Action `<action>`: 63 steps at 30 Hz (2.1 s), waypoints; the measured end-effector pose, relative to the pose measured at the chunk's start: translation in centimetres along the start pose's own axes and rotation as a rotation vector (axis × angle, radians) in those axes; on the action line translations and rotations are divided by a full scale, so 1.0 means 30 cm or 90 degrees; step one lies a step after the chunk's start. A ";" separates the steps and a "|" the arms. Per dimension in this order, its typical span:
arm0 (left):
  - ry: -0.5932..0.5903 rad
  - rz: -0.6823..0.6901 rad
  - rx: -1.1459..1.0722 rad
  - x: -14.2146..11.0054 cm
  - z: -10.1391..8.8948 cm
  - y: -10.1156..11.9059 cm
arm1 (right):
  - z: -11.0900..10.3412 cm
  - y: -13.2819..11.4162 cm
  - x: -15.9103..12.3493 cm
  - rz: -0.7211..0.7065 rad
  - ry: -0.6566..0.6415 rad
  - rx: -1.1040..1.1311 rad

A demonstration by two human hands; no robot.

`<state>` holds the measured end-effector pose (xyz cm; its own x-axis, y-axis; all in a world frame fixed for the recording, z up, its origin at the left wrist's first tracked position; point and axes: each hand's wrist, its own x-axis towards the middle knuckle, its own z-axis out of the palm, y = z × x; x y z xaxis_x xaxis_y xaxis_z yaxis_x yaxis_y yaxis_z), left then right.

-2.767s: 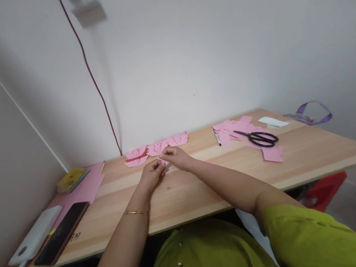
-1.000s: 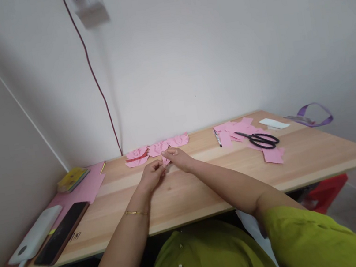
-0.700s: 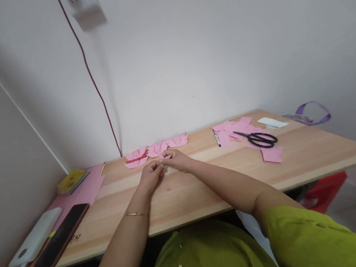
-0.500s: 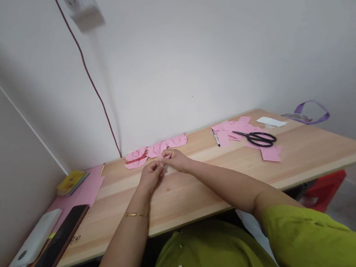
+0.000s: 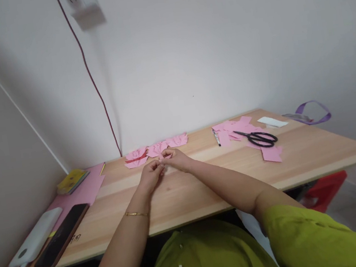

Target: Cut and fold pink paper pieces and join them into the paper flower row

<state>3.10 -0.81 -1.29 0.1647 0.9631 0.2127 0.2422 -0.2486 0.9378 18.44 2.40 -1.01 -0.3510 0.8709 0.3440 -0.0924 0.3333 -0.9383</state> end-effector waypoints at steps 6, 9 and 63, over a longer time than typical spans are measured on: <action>-0.009 0.037 0.120 -0.006 -0.010 0.012 | -0.010 0.006 0.006 -0.044 0.033 -0.020; -0.018 0.049 0.155 -0.006 -0.011 0.010 | -0.024 0.007 0.011 -0.049 0.063 0.006; -0.002 0.001 -0.018 0.005 -0.009 -0.010 | -0.006 0.011 0.003 -0.057 -0.008 -0.112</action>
<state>2.80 -0.57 -1.48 0.1676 0.9623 0.2141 0.2145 -0.2476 0.9448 18.55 2.65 -1.30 -0.3598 0.8311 0.4240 0.0396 0.4676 -0.8831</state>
